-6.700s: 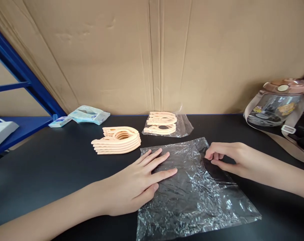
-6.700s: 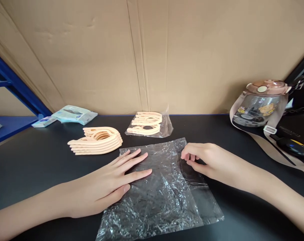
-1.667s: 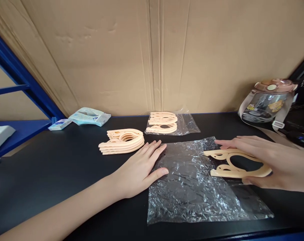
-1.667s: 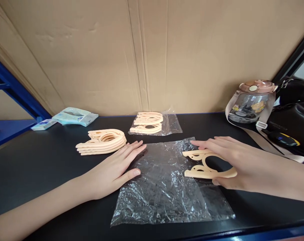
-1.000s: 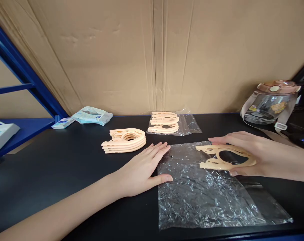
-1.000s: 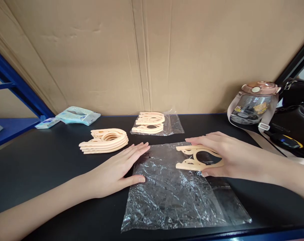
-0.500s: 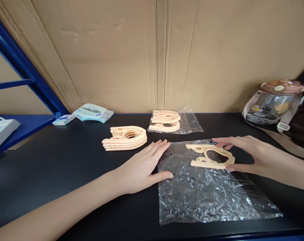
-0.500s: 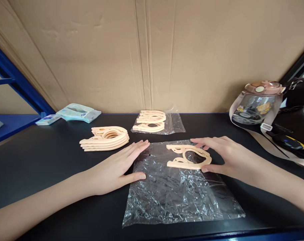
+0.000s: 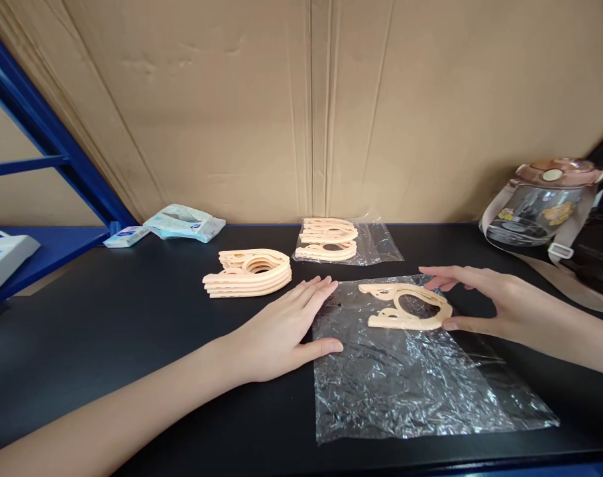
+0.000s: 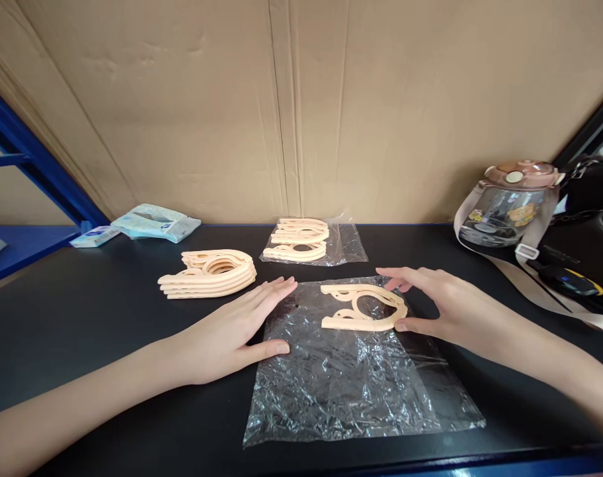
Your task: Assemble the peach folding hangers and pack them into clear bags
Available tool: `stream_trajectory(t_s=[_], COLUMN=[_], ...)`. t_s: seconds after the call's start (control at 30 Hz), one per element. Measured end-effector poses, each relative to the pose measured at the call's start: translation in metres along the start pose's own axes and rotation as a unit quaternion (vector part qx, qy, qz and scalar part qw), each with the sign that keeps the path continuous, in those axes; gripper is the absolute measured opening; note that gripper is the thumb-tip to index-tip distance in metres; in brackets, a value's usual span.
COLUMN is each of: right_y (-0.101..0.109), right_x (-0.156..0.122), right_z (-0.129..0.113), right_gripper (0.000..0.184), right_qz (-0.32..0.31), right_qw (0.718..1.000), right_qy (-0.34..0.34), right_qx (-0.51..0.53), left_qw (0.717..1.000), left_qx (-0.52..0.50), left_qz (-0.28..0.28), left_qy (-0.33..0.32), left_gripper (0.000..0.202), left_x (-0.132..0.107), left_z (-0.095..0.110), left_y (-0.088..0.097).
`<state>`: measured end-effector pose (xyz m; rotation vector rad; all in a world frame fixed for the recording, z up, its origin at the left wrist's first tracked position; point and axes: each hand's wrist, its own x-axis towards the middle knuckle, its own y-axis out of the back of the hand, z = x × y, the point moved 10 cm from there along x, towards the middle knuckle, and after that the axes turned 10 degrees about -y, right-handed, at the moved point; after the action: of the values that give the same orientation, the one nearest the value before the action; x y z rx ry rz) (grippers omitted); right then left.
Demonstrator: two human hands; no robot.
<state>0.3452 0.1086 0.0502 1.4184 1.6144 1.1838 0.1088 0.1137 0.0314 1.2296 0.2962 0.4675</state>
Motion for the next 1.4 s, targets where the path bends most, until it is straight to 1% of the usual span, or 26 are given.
stream_trajectory(t_s=[0.07,0.2,0.27,0.3,0.37,0.43,0.5,0.6,0.7,0.83,0.97,1.03,1.13,1.3,1.4], right_y=[-0.002,-0.005,-0.005,-0.003,0.003,0.003,-0.001,-0.009,-0.012,-0.02,-0.022,-0.023,-0.025,-0.025,-0.027], right_x=[-0.001,-0.001,0.0,0.0,0.002,0.003,0.004,0.005,0.008,0.012,0.012,0.011,0.012,0.016,0.02], right_z=[-0.002,-0.017,-0.02,-0.018,-0.009,0.0,0.003,-0.004,-0.014,-0.023,-0.027,-0.029,-0.032,-0.039,-0.039], right_gripper=[0.061,0.047,0.042,0.044,0.054,0.064,0.063,0.056,0.055,0.053,0.053,0.054,0.054,0.052,0.053], right_qz=[-0.011,-0.035,-0.029,-0.014,0.029,0.045,0.028,-0.007,-0.009,-0.005,0.027,0.029,0.014,-0.02,-0.028], right_qw=[1.0,0.997,0.997,0.998,0.999,0.998,0.999,0.998,0.995,0.992,0.989,0.989,0.989,0.985,0.982], right_qy=[0.008,0.02,0.017,0.009,-0.017,-0.032,-0.029,-0.01,-0.005,-0.005,-0.001,0.001,0.008,0.035,0.032], right_qx=[0.011,0.061,0.072,0.063,0.026,-0.006,-0.001,0.053,0.099,0.129,0.147,0.147,0.15,0.17,0.184], left_qw=[1.0,1.0,1.0,1.0,1.0,1.0,1.0,1.0,1.0,1.0,0.999,0.998,0.997,0.995,0.995], left_qx=[0.001,-0.003,-0.004,-0.004,-0.004,-0.002,0.0,0.003,0.0,-0.015,-0.033,-0.039,-0.048,-0.067,-0.072], left_qz=[0.004,0.012,0.014,0.014,0.011,0.007,0.005,0.002,0.005,0.02,0.041,0.048,0.056,0.067,0.069], left_qy=[-0.003,-0.003,-0.001,-0.001,-0.003,-0.004,-0.002,0.001,0.0,-0.005,-0.003,0.004,0.011,0.011,0.005], left_gripper=[0.079,0.078,0.078,0.078,0.079,0.079,0.079,0.08,0.079,0.076,0.077,0.079,0.08,0.067,0.066], left_x=[0.0,0.0,0.0,0.0,0.0,0.0,0.0,0.001,0.0,-0.001,-0.001,-0.001,-0.001,-0.002,-0.002], left_z=[0.001,0.0,0.0,0.0,0.0,0.001,0.0,0.0,0.0,0.002,0.002,-0.001,-0.003,-0.005,-0.004], left_y=[0.001,0.002,0.002,0.002,0.002,0.001,0.001,0.001,0.001,0.004,0.007,0.007,0.008,0.01,0.011])
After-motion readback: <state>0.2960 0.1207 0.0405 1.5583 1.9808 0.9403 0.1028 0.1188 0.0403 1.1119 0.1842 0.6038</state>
